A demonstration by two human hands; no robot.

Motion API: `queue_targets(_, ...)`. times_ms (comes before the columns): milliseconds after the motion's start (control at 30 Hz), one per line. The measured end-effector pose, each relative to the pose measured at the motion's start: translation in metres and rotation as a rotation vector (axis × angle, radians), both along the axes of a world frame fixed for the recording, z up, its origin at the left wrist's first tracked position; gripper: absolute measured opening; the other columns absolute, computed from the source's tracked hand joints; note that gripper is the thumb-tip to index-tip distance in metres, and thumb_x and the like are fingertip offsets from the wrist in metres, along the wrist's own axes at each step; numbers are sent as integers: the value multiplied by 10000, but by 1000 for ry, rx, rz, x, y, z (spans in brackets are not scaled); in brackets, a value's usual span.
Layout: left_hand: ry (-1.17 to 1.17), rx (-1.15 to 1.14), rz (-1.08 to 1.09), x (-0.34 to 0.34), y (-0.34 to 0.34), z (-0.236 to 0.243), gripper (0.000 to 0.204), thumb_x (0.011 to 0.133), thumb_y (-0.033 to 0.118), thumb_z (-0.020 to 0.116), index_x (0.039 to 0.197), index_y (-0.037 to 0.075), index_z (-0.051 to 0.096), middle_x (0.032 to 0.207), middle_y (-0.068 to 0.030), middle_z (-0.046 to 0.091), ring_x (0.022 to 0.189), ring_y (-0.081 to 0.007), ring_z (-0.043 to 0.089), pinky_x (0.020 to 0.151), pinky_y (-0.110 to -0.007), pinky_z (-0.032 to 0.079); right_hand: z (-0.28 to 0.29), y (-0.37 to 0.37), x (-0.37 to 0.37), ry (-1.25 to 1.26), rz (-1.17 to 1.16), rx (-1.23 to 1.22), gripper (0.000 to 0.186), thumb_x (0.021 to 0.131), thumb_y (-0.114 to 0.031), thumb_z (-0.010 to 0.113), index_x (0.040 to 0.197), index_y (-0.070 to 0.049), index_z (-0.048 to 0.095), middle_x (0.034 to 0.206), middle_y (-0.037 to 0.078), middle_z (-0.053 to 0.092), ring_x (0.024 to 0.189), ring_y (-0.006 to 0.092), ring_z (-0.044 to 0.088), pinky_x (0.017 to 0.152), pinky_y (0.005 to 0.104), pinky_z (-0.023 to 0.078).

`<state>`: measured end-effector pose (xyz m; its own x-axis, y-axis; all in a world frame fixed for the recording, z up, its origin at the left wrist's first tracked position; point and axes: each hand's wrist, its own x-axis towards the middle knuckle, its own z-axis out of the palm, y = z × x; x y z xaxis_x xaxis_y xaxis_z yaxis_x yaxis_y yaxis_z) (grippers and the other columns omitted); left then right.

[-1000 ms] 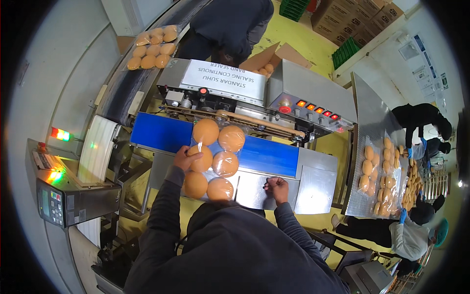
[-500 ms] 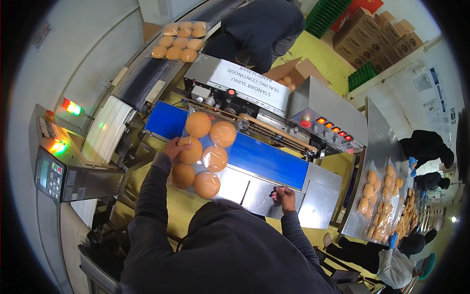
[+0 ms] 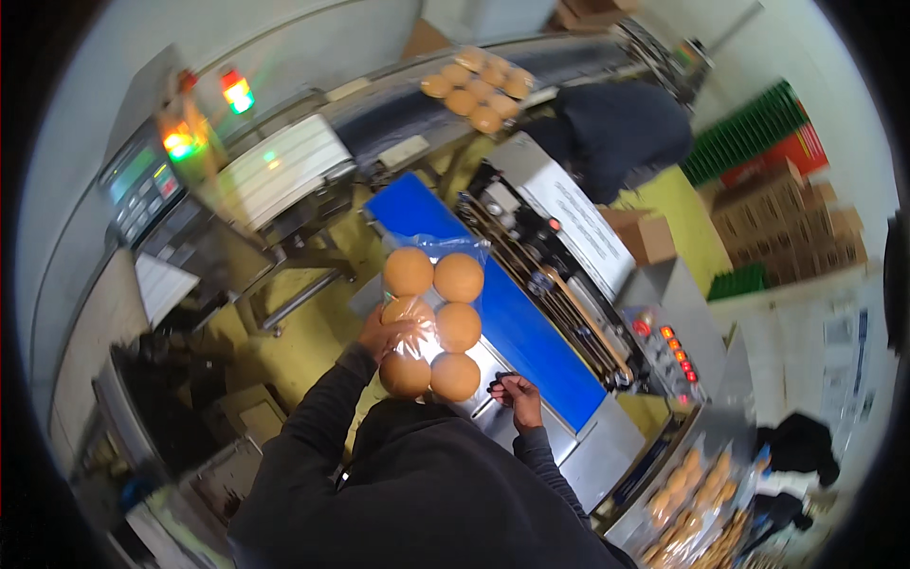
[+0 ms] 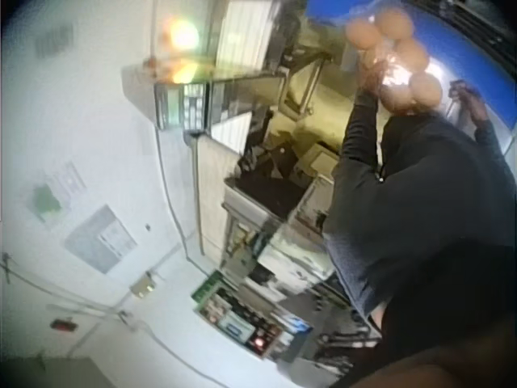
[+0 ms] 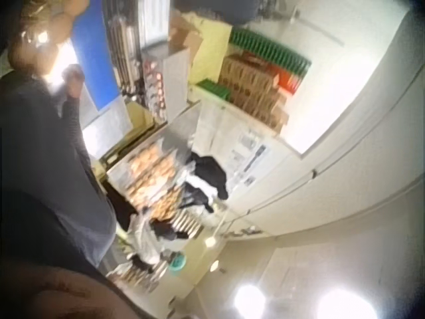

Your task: The person places buns into clear plastic bags and feeds them onto a conveyor belt for sealing. They then pick up the sealed packages from the end of the belt and place them onto a metal table.

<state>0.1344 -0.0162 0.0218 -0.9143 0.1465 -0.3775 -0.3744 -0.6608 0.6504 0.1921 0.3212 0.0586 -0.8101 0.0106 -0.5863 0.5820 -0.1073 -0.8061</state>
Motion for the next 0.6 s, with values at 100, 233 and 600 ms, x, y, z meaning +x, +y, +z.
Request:
queue_targets(100,-96,-63,134,59,-45,33,471,745,-21,705,1168,33,504,1041,-116,626,908,-232,651,754,-367,572,1,-12,-13,45,72,-14,176,881,-81,574,979,59,618,821,137,665,712,188,640,643,273,496)
queue_targets(233,-207,-97,594,143,-122,41,437,742,-34,709,1135,36,530,994,-111,643,898,-226,653,756,-360,574,0,-15,-29,85,183,3,114,906,-102,570,924,4,608,824,128,663,715,197,645,664,295,528)
queue_targets(600,-242,-841,1759,234,-429,49,545,667,110,813,1124,0,538,1086,-127,610,896,-244,631,750,-373,547,14,-3,-54,50,269,71,81,873,-78,607,892,1,610,813,103,655,747,175,634,710,292,516)
